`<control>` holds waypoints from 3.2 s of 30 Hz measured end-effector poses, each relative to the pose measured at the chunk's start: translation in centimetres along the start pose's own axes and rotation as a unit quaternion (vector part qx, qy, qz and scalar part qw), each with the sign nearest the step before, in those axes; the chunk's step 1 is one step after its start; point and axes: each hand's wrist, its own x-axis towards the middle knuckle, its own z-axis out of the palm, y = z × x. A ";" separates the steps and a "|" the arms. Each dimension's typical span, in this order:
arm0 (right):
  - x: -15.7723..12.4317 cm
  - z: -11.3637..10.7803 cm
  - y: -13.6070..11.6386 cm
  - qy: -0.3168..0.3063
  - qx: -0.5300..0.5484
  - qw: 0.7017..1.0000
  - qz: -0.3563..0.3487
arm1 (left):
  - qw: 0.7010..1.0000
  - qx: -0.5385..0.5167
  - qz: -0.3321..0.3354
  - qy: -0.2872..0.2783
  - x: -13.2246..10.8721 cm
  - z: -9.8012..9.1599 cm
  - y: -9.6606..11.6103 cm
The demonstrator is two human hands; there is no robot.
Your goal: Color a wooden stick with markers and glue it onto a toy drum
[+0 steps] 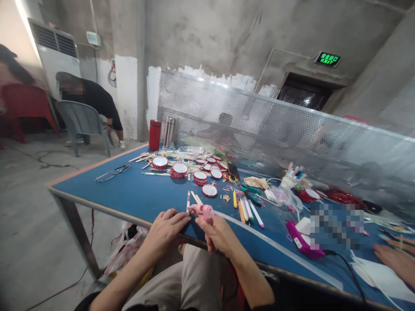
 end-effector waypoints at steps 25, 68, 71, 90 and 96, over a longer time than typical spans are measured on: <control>-0.4 0.0 0.3 0.004 0.010 1.000 0.019 | 1.000 -0.004 -0.007 -0.003 0.0 -0.5 0.3; -0.4 0.1 0.3 0.003 0.022 1.000 0.013 | 0.997 -0.023 -0.064 0.023 -0.9 1.4 0.9; -0.6 0.1 0.2 -0.001 0.020 1.000 0.011 | 0.997 -0.021 -0.068 0.014 -0.8 1.4 0.9; -1.0 0.0 -0.3 -0.006 0.006 1.000 -0.004 | 0.997 -0.016 -0.072 0.012 -0.8 1.0 1.1; -0.9 0.1 0.2 -0.006 0.008 1.000 -0.014 | 0.997 -0.016 -0.073 0.003 -0.8 0.8 1.1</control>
